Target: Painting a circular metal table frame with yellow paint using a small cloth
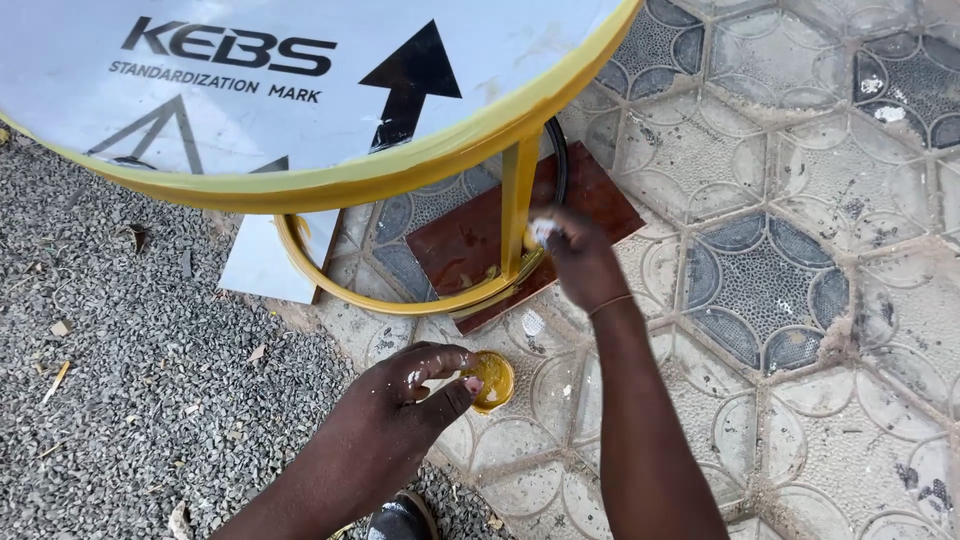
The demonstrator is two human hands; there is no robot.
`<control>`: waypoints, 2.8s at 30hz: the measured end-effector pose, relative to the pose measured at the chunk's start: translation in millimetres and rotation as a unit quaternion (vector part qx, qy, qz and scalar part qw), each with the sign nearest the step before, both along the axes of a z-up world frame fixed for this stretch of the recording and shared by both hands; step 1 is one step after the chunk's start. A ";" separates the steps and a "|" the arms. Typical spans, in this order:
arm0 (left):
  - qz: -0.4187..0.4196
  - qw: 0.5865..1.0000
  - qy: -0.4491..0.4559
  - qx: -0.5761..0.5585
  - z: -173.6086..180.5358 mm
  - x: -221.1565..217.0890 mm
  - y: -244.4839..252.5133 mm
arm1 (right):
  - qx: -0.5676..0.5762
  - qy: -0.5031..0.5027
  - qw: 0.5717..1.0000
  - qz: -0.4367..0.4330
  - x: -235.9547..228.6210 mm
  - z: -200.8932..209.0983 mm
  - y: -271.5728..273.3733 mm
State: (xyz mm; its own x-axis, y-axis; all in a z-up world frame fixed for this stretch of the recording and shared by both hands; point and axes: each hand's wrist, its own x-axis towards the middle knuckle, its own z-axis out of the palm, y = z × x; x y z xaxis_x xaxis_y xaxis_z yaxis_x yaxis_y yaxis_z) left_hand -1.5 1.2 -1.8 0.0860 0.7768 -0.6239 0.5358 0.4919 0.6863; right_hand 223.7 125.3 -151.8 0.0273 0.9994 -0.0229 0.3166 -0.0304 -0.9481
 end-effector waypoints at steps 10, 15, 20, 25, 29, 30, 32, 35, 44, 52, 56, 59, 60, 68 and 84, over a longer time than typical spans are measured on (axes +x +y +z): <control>-0.020 0.999 -0.014 0.029 -15.4 -2.2 -6.8 | -0.214 0.027 0.976 -0.017 -2.2 -103.1 16.7; 0.011 1.000 0.011 -0.023 3.1 10.0 -2.6 | -0.177 0.136 0.975 -0.008 2.0 26.9 7.0; 0.000 0.999 -0.043 -0.016 2.3 18.6 -2.0 | 0.054 0.133 0.990 0.000 8.4 139.7 -15.9; -0.030 0.997 -0.065 0.034 0.7 15.6 -2.4 | 0.289 -0.054 0.955 -0.046 -5.8 144.0 -38.9; -0.038 0.991 -0.107 0.064 -2.5 13.8 -7.3 | 0.180 -0.059 0.977 -0.095 -25.3 62.6 -30.6; -0.035 0.991 -0.107 0.066 -0.1 14.2 -7.3 | 0.181 -0.058 0.977 -0.093 -28.0 40.5 -30.7; -0.039 0.996 -0.065 0.047 4.6 15.3 -7.3 | 0.053 -0.044 0.987 -0.145 -32.6 -4.2 -32.6; 0.017 0.997 -0.068 -0.012 6.5 20.5 -7.4 | 0.016 -0.083 0.993 -0.087 -14.4 -104.4 -27.8; 0.021 0.996 -0.090 -0.005 3.4 18.4 -12.3 | -0.172 0.315 0.910 -0.210 -19.9 -153.2 -19.6; -0.036 0.997 -0.045 0.055 9.6 6.3 -12.6 | -0.054 0.389 0.911 -0.126 -13.4 -4.2 -27.9; 0.004 0.995 -0.095 0.035 13.9 5.6 -6.2 | 0.040 0.339 0.932 -0.123 3.8 56.4 -17.0; -0.106 0.984 -0.068 0.126 -1.5 -0.9 -0.7 | -0.052 0.223 0.961 -0.155 6.7 48.5 -27.9; -0.105 0.984 -0.070 0.127 -4.6 0.3 -0.6 | -0.052 0.221 0.961 -0.155 2.1 33.5 -34.2; -0.026 0.994 -0.110 0.002 -51.3 -4.1 -7.0 | -0.187 0.280 0.915 -0.219 -11.6 -170.4 -27.6; 0.019 0.995 -0.085 -0.047 -110.0 -58.1 -21.5 | -0.239 -0.049 0.969 -0.043 -42.3 -70.1 -87.2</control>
State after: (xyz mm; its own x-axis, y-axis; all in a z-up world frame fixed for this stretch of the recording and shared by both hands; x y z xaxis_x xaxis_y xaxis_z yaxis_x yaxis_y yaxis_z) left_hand -59.6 -20.2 -111.8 0.1690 0.7208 -0.6722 0.3956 0.5750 0.7161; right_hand 181.5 38.1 -221.9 0.1355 0.8689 -0.4761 0.3813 -0.4893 -0.7843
